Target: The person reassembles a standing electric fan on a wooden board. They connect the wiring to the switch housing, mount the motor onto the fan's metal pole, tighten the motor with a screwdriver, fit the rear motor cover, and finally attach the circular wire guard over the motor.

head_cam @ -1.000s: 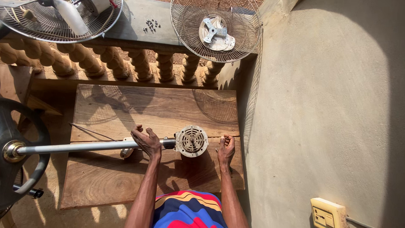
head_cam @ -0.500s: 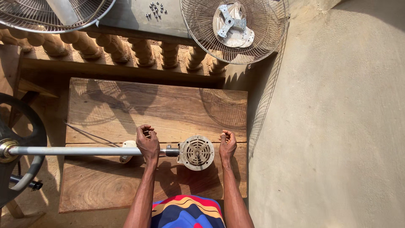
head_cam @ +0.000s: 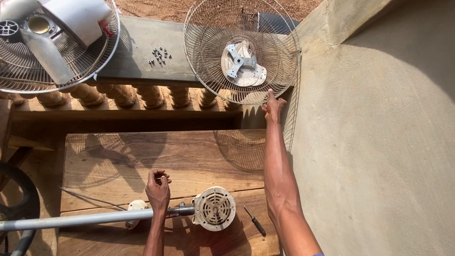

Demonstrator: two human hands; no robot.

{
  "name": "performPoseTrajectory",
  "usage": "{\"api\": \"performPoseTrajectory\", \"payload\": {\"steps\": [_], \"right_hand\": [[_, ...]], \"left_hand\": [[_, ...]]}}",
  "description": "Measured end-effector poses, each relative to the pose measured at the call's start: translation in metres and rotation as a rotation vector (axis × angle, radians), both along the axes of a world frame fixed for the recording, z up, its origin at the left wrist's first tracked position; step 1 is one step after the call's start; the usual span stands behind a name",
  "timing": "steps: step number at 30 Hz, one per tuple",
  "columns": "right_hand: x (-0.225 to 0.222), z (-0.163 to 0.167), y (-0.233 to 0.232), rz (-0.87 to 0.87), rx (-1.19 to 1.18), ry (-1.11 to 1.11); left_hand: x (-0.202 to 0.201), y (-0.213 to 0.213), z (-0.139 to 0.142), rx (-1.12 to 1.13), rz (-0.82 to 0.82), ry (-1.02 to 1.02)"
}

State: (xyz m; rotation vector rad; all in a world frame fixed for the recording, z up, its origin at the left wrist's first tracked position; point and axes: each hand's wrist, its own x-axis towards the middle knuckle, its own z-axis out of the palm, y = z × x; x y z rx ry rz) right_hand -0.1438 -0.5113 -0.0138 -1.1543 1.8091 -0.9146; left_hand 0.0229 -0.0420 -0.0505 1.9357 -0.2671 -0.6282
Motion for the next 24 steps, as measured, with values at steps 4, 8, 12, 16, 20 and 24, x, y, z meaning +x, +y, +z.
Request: {"api": "performPoseTrajectory", "payload": {"steps": [4, 8, 12, 16, 20, 24], "right_hand": [[0.007, -0.008, -0.017, 0.065, 0.026, -0.009], [0.009, -0.015, -0.003, 0.027, -0.403, 0.714], [0.004, -0.020, -0.011, 0.003, -0.350, 0.449], [-0.008, -0.018, -0.024, 0.061, -0.380, -0.047], [-0.024, 0.000, -0.017, 0.020, -0.240, -0.268], [-0.039, 0.041, -0.007, 0.037, -0.309, -0.700]], "left_hand": [[-0.004, 0.003, -0.005, 0.005, 0.020, 0.011], [-0.001, 0.001, -0.010, -0.007, 0.054, 0.051], [0.005, -0.011, -0.007, -0.077, 0.075, 0.049], [0.014, -0.044, 0.007, -0.172, 0.061, -0.007], [0.017, -0.141, 0.019, -0.213, -0.064, 0.121], [0.009, -0.279, 0.023, -0.464, -0.109, 0.609]]}}
